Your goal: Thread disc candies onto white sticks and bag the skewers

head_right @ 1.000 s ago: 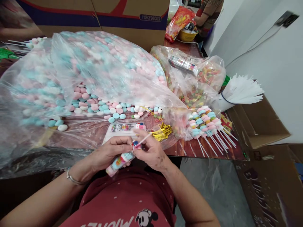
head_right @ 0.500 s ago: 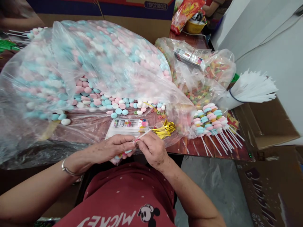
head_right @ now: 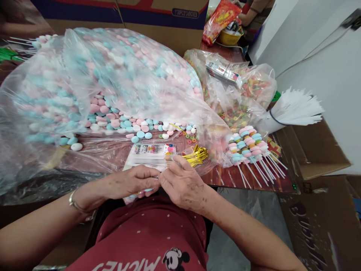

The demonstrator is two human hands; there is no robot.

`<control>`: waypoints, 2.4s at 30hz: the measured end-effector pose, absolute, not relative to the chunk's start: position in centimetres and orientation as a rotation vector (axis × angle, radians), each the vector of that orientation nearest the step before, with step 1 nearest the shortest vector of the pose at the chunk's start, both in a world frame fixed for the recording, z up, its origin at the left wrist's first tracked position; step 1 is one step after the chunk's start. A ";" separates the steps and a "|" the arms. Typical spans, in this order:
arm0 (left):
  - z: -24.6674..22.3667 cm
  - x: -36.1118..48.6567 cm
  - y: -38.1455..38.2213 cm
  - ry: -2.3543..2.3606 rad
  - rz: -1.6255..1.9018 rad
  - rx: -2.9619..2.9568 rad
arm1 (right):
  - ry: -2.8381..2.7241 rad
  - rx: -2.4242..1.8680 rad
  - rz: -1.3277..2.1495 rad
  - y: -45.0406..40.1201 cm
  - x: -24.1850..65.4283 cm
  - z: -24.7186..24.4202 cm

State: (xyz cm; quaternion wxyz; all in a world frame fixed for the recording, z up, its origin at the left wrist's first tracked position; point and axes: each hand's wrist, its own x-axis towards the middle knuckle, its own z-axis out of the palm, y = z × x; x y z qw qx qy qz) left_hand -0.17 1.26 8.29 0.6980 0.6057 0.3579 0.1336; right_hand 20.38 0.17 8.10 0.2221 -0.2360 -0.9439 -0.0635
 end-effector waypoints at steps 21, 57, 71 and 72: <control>8.1 -0.2 2.8 0.984 1.012 0.742 | -2.495 -1.920 -0.042 11.9 19.2 5.8; 9.1 -0.5 5.7 0.762 -0.036 1.255 | -2.811 -0.235 0.155 4.2 19.3 10.5; 11.1 0.3 5.5 0.849 -0.095 1.264 | -2.684 -0.511 0.073 1.2 19.6 10.2; 11.0 0.3 5.5 0.840 -0.108 1.263 | -2.685 -0.518 0.108 1.1 19.6 10.3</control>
